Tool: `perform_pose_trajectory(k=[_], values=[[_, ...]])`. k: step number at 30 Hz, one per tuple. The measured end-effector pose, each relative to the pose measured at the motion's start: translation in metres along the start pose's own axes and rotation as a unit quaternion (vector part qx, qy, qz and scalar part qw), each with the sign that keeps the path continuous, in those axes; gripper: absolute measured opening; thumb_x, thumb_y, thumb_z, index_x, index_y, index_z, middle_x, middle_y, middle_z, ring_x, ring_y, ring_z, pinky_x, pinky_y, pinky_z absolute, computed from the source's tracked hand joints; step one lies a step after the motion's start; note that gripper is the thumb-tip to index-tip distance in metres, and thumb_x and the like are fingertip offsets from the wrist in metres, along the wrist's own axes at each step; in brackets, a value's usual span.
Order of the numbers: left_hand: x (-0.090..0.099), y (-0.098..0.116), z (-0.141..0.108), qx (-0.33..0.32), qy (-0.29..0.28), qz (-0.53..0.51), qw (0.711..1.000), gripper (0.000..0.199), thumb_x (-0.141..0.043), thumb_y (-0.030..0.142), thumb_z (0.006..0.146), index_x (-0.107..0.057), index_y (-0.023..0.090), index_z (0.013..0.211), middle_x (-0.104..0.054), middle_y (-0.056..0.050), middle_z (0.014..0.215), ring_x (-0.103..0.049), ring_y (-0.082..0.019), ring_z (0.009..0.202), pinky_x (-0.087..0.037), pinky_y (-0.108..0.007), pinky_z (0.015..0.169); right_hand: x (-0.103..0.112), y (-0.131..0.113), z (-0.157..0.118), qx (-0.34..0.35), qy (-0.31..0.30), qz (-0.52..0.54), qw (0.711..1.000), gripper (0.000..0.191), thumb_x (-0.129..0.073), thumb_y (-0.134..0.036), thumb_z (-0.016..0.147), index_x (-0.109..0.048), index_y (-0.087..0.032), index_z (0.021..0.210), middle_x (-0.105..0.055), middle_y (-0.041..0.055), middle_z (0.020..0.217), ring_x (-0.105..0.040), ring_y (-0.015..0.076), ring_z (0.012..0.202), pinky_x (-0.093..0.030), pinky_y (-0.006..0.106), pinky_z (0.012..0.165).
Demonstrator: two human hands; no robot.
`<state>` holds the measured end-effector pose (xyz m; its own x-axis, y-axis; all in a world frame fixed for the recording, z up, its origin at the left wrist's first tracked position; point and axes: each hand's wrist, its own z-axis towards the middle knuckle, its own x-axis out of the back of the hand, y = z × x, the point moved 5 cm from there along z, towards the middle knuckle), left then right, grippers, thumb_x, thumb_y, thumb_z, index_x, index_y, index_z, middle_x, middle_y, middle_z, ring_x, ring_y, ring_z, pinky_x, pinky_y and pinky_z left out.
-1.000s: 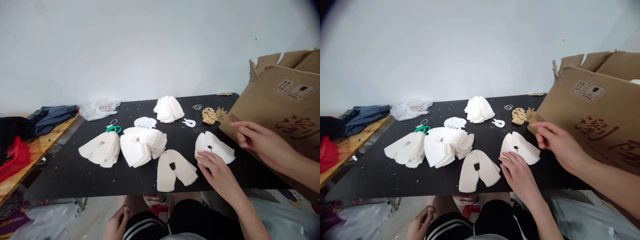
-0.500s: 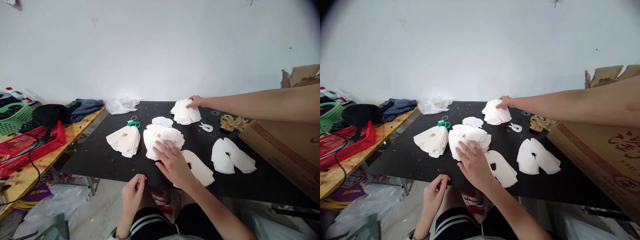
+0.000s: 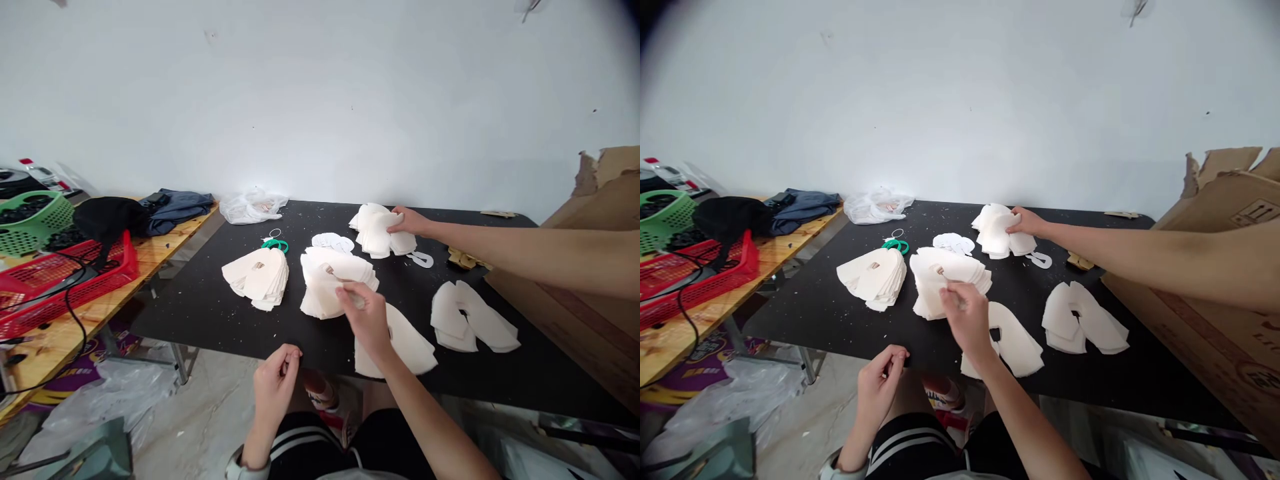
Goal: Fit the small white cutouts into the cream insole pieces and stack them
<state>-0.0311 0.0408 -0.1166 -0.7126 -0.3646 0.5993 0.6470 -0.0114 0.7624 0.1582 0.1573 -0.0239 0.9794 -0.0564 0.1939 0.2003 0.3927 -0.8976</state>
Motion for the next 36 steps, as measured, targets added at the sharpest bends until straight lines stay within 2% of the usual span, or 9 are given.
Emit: perform_pose_trajectory(k=[3,5,8,12,18,25,28,33,36], values=[[0.000,-0.001,-0.001,-0.004,0.004,-0.001,1.000,0.030,-0.050,0.037,0.096,-0.066,0.019,0.078,-0.052,0.005,0.056,-0.045,-0.010,0.049,-0.035,-0.020,0.053,0.005,0.021,0.008,-0.162,0.014,0.176,0.971,0.019,-0.077,-0.036,0.078,-0.076,-0.018,0.077,-0.072,0.0031,0.073,-0.065,0.0183,0.072,-0.050,0.030,0.068],[0.000,-0.001,-0.001,-0.008,0.004,-0.001,1.000,0.029,-0.050,0.037,0.096,-0.066,0.019,0.078,-0.052,0.005,0.056,-0.045,-0.010,0.049,-0.035,-0.020,0.053,0.004,0.028,0.010,-0.216,0.002,0.271,0.938,0.018,-0.084,-0.032,0.069,-0.077,-0.017,0.075,-0.071,0.0018,0.070,-0.063,0.0150,0.070,-0.049,0.026,0.068],[0.001,-0.001,-0.001,-0.012,0.005,0.001,1.000,0.029,-0.050,0.037,0.096,-0.066,0.019,0.078,-0.052,0.005,0.056,-0.045,-0.010,0.048,-0.035,-0.020,0.053,0.003,0.032,0.011,-0.249,-0.017,0.339,0.907,0.021,-0.089,-0.030,0.062,-0.078,-0.017,0.074,-0.070,0.0007,0.070,-0.061,0.0118,0.069,-0.049,0.024,0.070],[0.000,0.000,0.000,-0.015,0.005,0.002,1.000,0.030,-0.049,0.036,0.096,-0.066,0.019,0.077,-0.053,0.005,0.056,-0.045,-0.010,0.048,-0.035,-0.020,0.053,0.001,0.035,0.008,-0.277,-0.033,0.386,0.879,0.024,-0.087,-0.038,0.065,-0.074,-0.019,0.071,-0.070,-0.0003,0.075,-0.063,0.0111,0.072,-0.052,0.024,0.070],[0.000,-0.002,-0.001,-0.016,0.002,0.000,1.000,0.029,-0.050,0.035,0.096,-0.066,0.019,0.078,-0.052,0.005,0.057,-0.044,-0.009,0.048,-0.035,-0.020,0.053,-0.001,0.037,0.005,-0.328,-0.020,0.473,0.817,0.024,-0.085,-0.032,0.071,-0.069,-0.019,0.084,-0.073,0.0027,0.097,-0.068,0.0138,0.087,-0.057,0.024,0.076],[-0.002,-0.003,-0.001,-0.020,0.006,-0.004,1.000,0.029,-0.050,0.035,0.096,-0.065,0.019,0.078,-0.051,0.005,0.056,-0.044,-0.009,0.048,-0.035,-0.021,0.053,0.008,0.034,0.003,-0.286,0.050,0.443,0.848,0.033,-0.084,-0.025,0.069,-0.055,-0.023,0.085,-0.073,0.0002,0.090,-0.071,0.0175,0.083,-0.061,0.030,0.070],[-0.001,-0.001,-0.001,-0.021,0.013,0.004,1.000,0.030,-0.050,0.036,0.096,-0.065,0.019,0.077,-0.051,0.005,0.055,-0.043,-0.010,0.047,-0.035,-0.021,0.052,0.009,0.035,0.003,-0.265,0.055,0.425,0.864,0.031,-0.081,-0.023,0.069,-0.054,-0.024,0.083,-0.072,-0.0017,0.087,-0.071,0.0171,0.082,-0.060,0.030,0.071],[0.000,-0.001,-0.001,-0.027,0.006,0.009,1.000,0.030,-0.050,0.038,0.095,-0.067,0.019,0.079,-0.052,0.005,0.054,-0.045,-0.010,0.047,-0.036,-0.020,0.051,0.007,0.035,0.000,-0.212,0.067,0.313,0.923,0.007,-0.069,-0.021,0.074,-0.067,-0.020,0.080,-0.070,0.0004,0.083,-0.069,0.0169,0.082,-0.058,0.030,0.077],[0.001,-0.006,-0.001,-0.027,0.016,0.010,0.999,0.029,-0.052,0.040,0.093,-0.068,0.020,0.081,-0.057,0.005,0.057,-0.047,-0.010,0.046,-0.038,-0.019,0.050,0.007,0.025,-0.002,-0.151,0.054,0.211,0.964,0.020,-0.060,-0.016,0.077,-0.074,-0.019,0.091,-0.073,0.0051,0.101,-0.068,0.0204,0.096,-0.056,0.031,0.082]])
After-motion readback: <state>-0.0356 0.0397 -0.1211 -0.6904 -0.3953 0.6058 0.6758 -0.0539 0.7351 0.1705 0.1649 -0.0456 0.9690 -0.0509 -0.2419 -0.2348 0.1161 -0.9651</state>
